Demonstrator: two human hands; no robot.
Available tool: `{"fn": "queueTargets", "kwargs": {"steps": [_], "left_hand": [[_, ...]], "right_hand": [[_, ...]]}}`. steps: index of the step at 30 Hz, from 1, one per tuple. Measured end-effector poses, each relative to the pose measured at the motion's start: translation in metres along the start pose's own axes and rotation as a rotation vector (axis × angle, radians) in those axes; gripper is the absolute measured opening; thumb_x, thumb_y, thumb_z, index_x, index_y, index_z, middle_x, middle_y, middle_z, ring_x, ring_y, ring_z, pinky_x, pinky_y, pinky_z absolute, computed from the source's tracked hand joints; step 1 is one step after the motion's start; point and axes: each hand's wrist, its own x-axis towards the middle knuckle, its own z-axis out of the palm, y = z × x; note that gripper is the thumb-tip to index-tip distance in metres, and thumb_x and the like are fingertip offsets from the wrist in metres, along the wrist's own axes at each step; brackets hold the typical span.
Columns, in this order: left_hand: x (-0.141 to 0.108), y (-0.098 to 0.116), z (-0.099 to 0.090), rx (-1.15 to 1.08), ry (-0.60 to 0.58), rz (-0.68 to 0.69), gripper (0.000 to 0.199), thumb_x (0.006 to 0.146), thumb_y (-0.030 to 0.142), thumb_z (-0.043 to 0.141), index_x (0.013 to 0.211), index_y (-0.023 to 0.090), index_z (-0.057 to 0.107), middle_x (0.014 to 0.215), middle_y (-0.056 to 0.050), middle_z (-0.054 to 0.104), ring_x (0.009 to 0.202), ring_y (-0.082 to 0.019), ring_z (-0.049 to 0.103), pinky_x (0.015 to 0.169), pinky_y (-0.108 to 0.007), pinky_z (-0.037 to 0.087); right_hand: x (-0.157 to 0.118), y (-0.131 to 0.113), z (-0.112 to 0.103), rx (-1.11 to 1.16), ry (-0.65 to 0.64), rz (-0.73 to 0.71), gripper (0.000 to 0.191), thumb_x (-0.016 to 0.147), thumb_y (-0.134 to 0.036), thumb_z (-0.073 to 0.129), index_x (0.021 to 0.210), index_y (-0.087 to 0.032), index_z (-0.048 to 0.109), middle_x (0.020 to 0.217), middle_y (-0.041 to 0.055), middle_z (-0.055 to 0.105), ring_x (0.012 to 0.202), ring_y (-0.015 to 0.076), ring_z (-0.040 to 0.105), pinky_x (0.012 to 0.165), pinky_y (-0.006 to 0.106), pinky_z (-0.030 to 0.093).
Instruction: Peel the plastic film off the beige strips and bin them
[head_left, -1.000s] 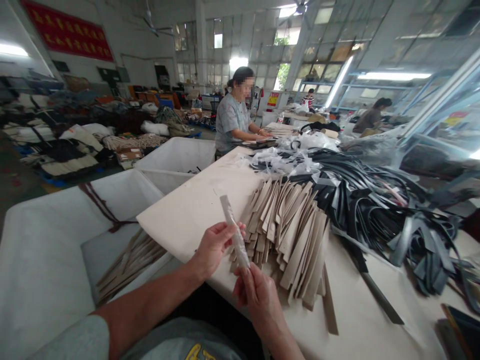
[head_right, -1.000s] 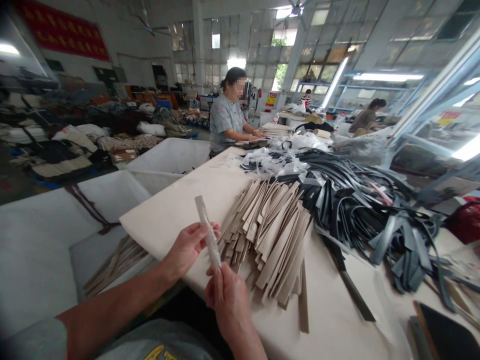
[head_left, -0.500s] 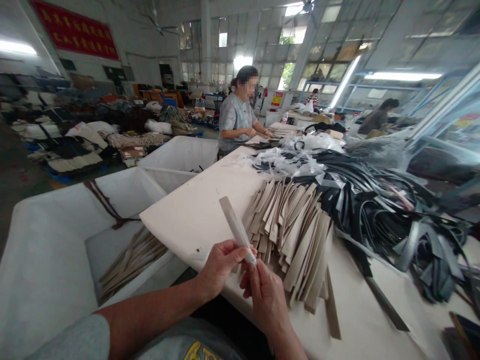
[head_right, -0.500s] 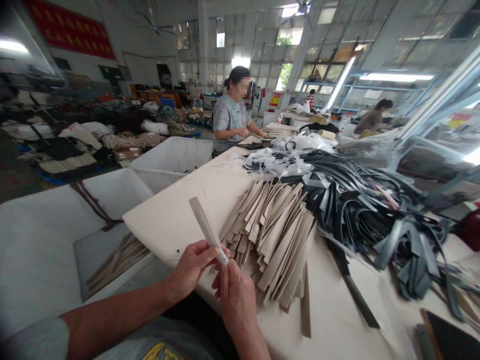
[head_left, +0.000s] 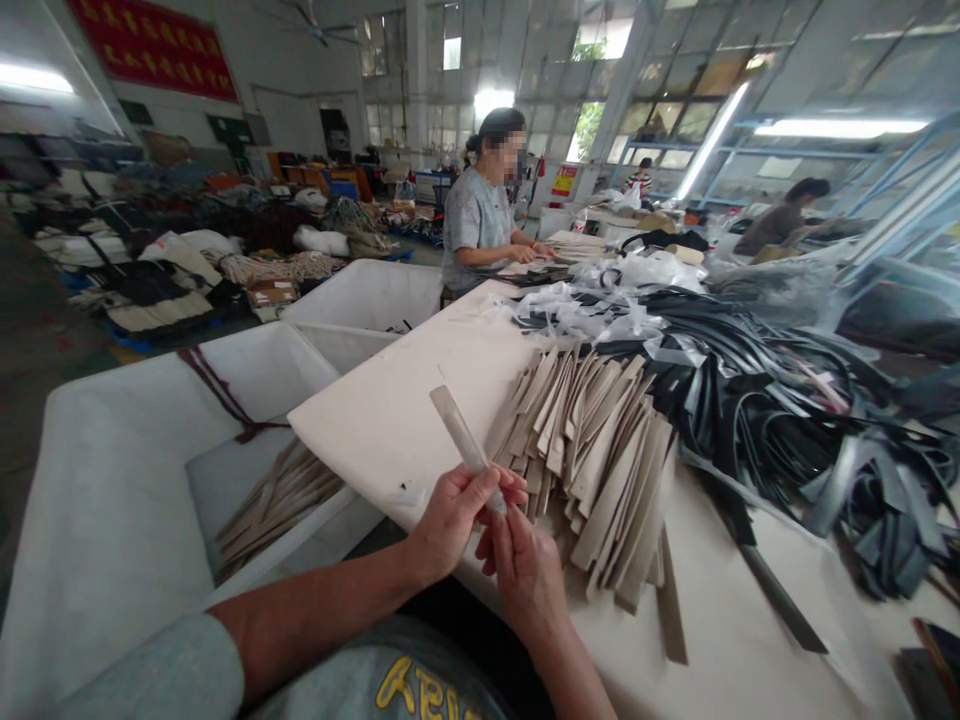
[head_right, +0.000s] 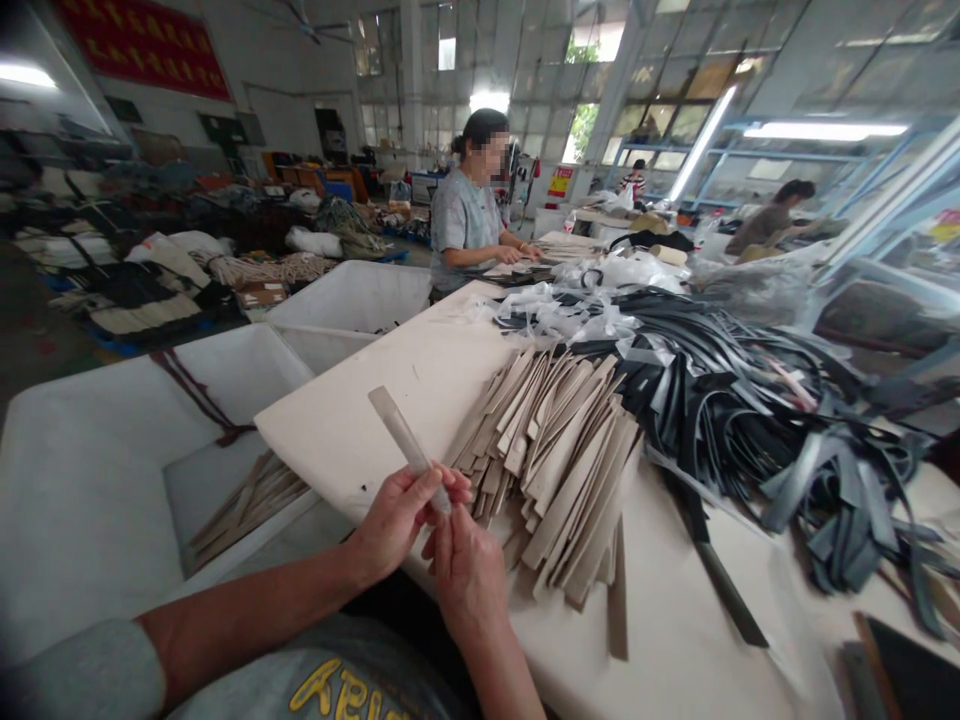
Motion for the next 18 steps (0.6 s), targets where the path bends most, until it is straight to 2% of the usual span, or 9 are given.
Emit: {"fn": "queueTargets", "kwargs": {"steps": [5, 12, 15, 17, 18], "left_hand": [[-0.003, -0.004, -0.002, -0.017, -0.026, -0.075, 0.043, 0.083, 0.059, 0.059, 0.087, 0.016, 0.063, 0.089, -0.008, 0.071, 0.04, -0.006, 0.049, 0.03, -0.017, 0.03], [-0.01, -0.006, -0.006, -0.066, -0.067, -0.045, 0.041, 0.085, 0.059, 0.056, 0.087, 0.018, 0.057, 0.095, -0.008, 0.071, 0.038, -0.005, 0.044, 0.032, -0.019, 0.03], [-0.008, 0.018, -0.016, -0.07, -0.096, 0.039, 0.041, 0.086, 0.058, 0.056, 0.086, 0.017, 0.058, 0.091, -0.008, 0.07, 0.043, -0.006, 0.048, 0.039, -0.02, 0.037], [-0.003, 0.053, -0.036, -0.045, -0.017, 0.218, 0.041, 0.086, 0.057, 0.058, 0.084, 0.016, 0.059, 0.082, -0.006, 0.069, 0.053, -0.01, 0.056, 0.051, -0.022, 0.045], [0.0, 0.074, -0.052, -0.014, 0.063, 0.336, 0.04, 0.085, 0.056, 0.059, 0.083, 0.016, 0.059, 0.078, -0.004, 0.068, 0.057, -0.011, 0.06, 0.057, -0.024, 0.048]], "right_hand": [[0.001, -0.002, 0.004, -0.012, -0.002, 0.007, 0.05, 0.101, -0.053, 0.027, 0.075, -0.02, 0.054, 0.055, 0.002, 0.059, 0.046, 0.0143, 0.056, 0.046, 0.025, 0.038], [0.01, -0.011, 0.007, -0.01, -0.015, -0.022, 0.051, 0.098, -0.057, 0.03, 0.073, -0.02, 0.056, 0.052, 0.0022, 0.057, 0.044, 0.016, 0.055, 0.044, 0.026, 0.04], [0.014, -0.021, 0.001, 0.021, -0.06, -0.074, 0.046, 0.098, -0.054, 0.035, 0.09, -0.019, 0.065, 0.065, 0.0042, 0.067, 0.053, 0.0175, 0.063, 0.052, 0.027, 0.05], [0.013, -0.019, -0.013, 0.009, -0.018, -0.106, 0.04, 0.098, -0.05, 0.039, 0.103, -0.021, 0.066, 0.085, 0.0055, 0.073, 0.071, 0.0187, 0.069, 0.067, 0.028, 0.054], [0.011, -0.014, -0.024, -0.014, 0.051, -0.101, 0.038, 0.098, -0.049, 0.041, 0.108, -0.023, 0.066, 0.093, 0.0058, 0.074, 0.08, 0.0196, 0.07, 0.074, 0.029, 0.054]]}}
